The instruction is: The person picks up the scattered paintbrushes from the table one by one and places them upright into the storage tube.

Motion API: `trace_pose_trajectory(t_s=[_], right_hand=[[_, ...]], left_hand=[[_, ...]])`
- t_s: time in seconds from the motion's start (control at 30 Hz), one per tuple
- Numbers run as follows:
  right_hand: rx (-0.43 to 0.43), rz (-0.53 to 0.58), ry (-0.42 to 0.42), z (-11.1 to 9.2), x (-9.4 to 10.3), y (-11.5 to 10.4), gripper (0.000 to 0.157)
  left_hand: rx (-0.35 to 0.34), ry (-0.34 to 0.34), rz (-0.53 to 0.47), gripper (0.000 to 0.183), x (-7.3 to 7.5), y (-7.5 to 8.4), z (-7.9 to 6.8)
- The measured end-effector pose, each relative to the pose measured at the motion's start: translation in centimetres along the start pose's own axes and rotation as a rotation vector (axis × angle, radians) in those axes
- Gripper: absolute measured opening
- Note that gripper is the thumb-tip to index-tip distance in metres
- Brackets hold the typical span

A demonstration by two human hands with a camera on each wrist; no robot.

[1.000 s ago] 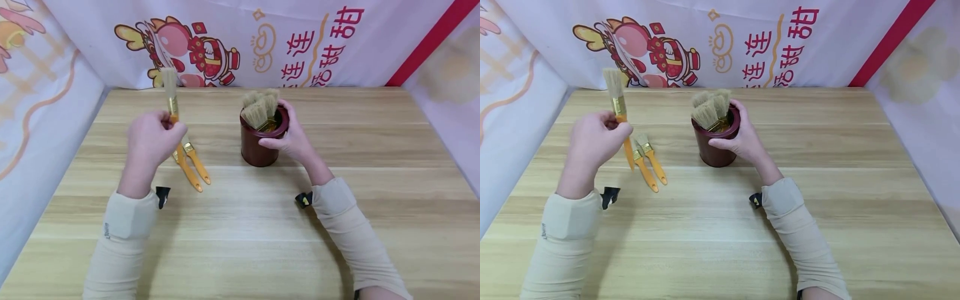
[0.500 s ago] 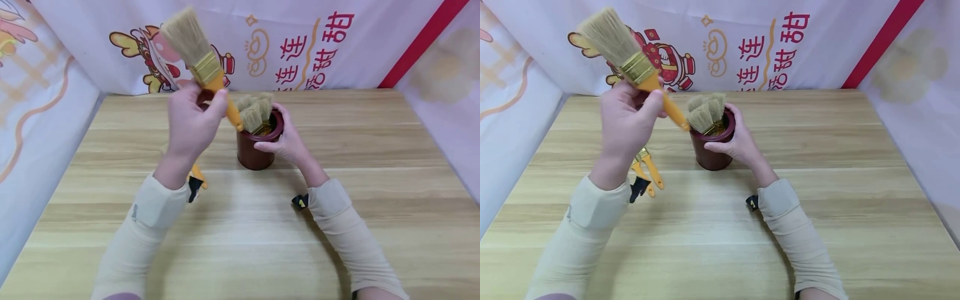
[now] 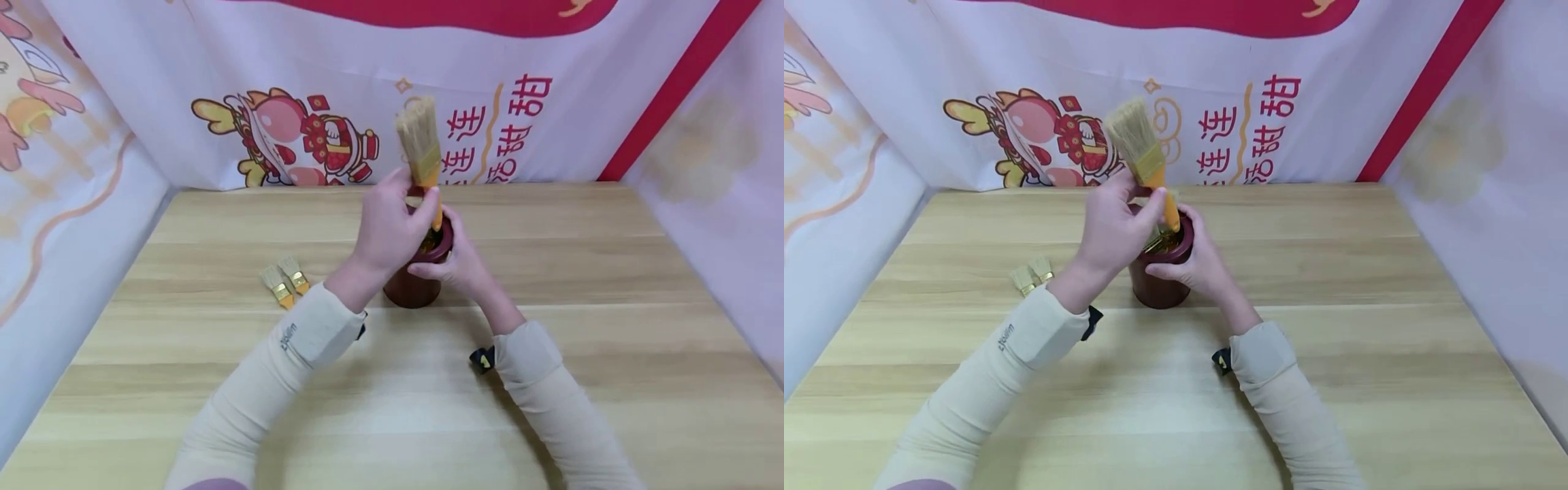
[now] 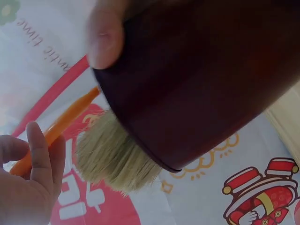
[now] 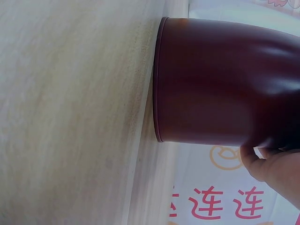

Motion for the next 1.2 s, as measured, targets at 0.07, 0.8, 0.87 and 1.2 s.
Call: trace_pose_trajectory(t_s=[0.07,0.8,0.87,1.2], right_hand=[[0.006,0.003,0.000,-0.2,-0.2,0.1,0.101],[0.010,0.101,0.002,-0.4,-0.3,-0.2,0.102],[0.017,0.082,0.005,-0.4,-0.2,-0.4,0.102],[-0.055,0.055,-0.004,-0.5,-0.2,0.3,0.106]], left_hand=[[0.018,-0.015,0.040,0.023,-0.4,-0.4,-0.1],[0.114,0.069,0.242,0.065,2.7,-0.7,0.6],[0.243,0.082,0.249,0.064,4.5,-2.3,0.5],[0.827,-0.557,0.717,0.040,9.4,-16.2,-5.9]])
Point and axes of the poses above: each hand's wrist, its own z-axis towards the middle knuckle, its own x-axis out of the back of the hand, y = z × x, the point moved 9 cm from there along z, towards the middle knuckle, and after that the axes turned 4 degrees about -x, right-handed, at the moved point
